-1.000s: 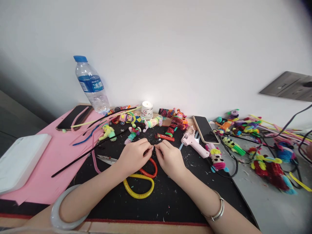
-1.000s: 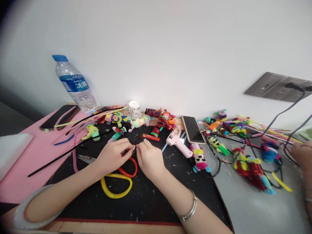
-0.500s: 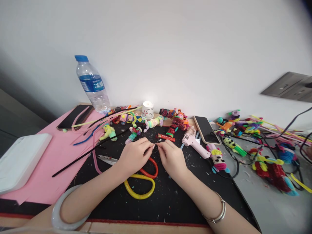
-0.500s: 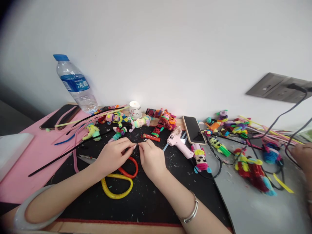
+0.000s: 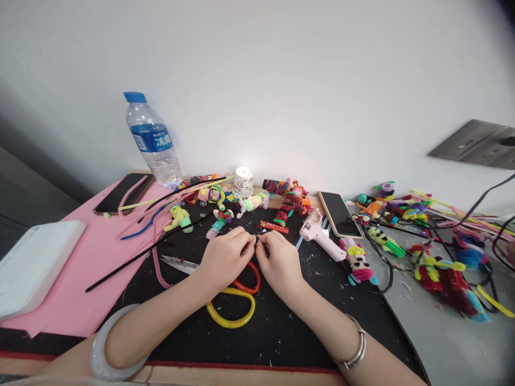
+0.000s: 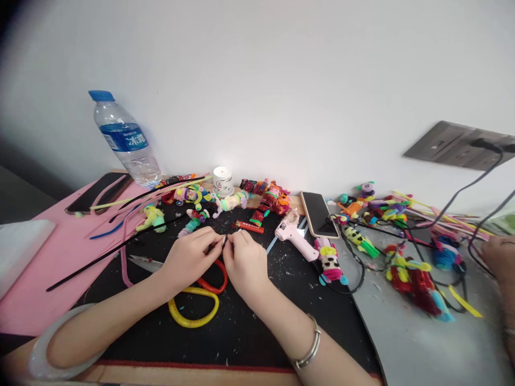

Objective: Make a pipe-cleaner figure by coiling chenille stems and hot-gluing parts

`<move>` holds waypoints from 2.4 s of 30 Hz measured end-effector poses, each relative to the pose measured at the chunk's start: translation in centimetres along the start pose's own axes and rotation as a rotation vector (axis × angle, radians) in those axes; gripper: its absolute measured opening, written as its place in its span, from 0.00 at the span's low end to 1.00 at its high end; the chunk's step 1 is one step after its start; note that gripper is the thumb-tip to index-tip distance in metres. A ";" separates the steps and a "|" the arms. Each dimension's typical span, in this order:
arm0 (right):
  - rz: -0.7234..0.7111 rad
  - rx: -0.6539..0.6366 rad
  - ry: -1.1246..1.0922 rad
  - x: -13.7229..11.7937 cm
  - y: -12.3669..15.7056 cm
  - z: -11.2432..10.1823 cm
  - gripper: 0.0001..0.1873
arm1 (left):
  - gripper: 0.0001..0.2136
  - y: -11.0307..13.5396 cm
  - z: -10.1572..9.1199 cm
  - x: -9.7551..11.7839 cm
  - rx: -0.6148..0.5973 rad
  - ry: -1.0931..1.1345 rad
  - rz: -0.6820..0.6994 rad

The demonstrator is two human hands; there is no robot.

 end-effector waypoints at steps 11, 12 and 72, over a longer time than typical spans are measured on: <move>-0.019 -0.013 -0.024 0.5 -0.3 -0.5 0.09 | 0.10 0.1 -0.2 -0.3 0.059 -0.008 0.042; -0.021 -0.021 -0.019 0.5 -0.3 -0.4 0.10 | 0.10 0.1 -0.2 -0.3 0.064 -0.011 0.044; -0.038 0.015 -0.096 0.2 0.0 -1.1 0.08 | 0.10 0.5 -1.3 0.5 0.188 -0.015 0.166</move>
Point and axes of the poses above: each hand's wrist, its own y-axis away from the middle knuckle, its own z-axis out of the palm, x = y × z, the point moved 8 cm from there along -y, towards the middle knuckle, and after that the axes turned 9 degrees about -y, right-handed, at the moved point
